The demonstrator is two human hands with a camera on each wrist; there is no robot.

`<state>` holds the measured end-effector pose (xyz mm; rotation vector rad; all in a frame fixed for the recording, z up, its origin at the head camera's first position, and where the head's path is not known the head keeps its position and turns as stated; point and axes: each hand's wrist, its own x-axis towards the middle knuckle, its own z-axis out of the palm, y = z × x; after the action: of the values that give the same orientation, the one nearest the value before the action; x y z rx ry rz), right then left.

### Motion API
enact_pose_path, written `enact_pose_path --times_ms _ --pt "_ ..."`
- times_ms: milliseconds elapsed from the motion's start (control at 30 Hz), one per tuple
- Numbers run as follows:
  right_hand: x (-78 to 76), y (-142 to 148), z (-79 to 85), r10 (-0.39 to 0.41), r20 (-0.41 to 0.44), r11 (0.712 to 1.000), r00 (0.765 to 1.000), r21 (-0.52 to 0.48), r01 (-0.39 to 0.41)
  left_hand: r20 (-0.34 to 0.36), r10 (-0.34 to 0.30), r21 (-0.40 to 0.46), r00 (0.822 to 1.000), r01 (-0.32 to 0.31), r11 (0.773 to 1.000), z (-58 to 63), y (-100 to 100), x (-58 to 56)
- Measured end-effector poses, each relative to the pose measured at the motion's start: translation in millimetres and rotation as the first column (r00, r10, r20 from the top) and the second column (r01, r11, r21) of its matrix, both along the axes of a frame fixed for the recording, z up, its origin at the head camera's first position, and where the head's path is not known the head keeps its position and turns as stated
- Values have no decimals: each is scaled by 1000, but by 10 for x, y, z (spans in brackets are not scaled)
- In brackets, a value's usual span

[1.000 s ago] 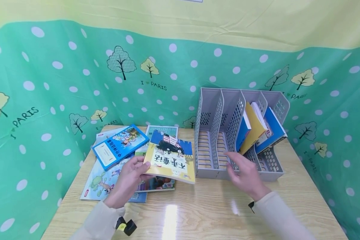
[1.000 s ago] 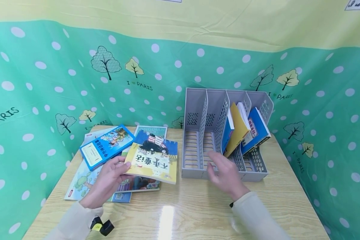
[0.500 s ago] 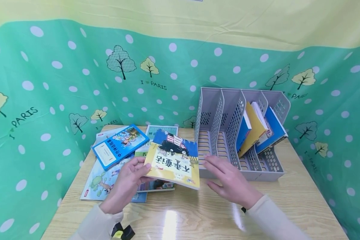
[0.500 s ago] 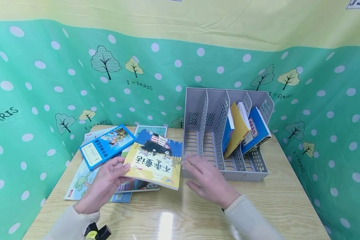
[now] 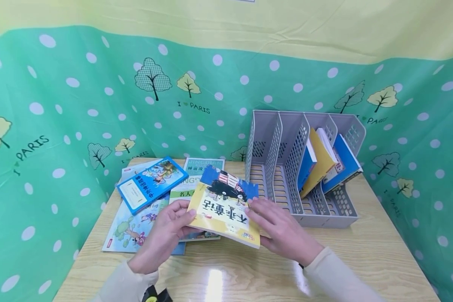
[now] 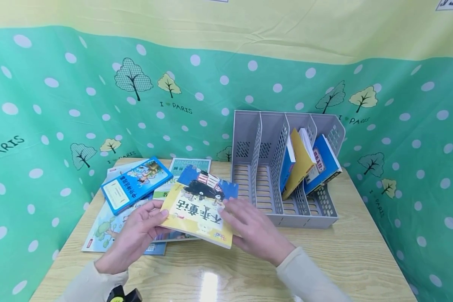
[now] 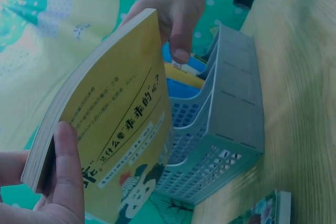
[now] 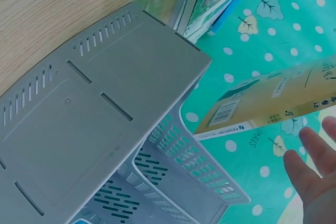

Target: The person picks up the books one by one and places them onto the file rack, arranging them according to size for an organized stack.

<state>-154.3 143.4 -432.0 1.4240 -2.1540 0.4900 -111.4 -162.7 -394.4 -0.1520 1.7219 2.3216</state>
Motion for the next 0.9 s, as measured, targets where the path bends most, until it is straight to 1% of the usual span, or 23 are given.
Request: enact_pose_path --times_ms 233,333,433,633,733,900 --pt "39 -6 0 -25 6 1000 1000 17 25 -18 -64 6 998 64 998 -1 24 23" --pt "54 -20 -5 -46 -38 999 998 6 46 -18 -80 8 997 80 997 -3 29 24" --pt "69 -46 -5 -65 -108 998 992 -10 64 -15 -88 18 996 88 996 2 34 26" --pt "100 -91 30 -45 -204 999 978 -38 38 -23 -116 60 993 118 991 2 55 34" --pt "113 -101 53 -26 -237 998 971 -59 13 -34 -126 77 991 128 989 -8 63 33" --pt "118 -108 75 -8 -273 995 962 -96 -19 -37 -134 80 990 136 987 -40 60 35"
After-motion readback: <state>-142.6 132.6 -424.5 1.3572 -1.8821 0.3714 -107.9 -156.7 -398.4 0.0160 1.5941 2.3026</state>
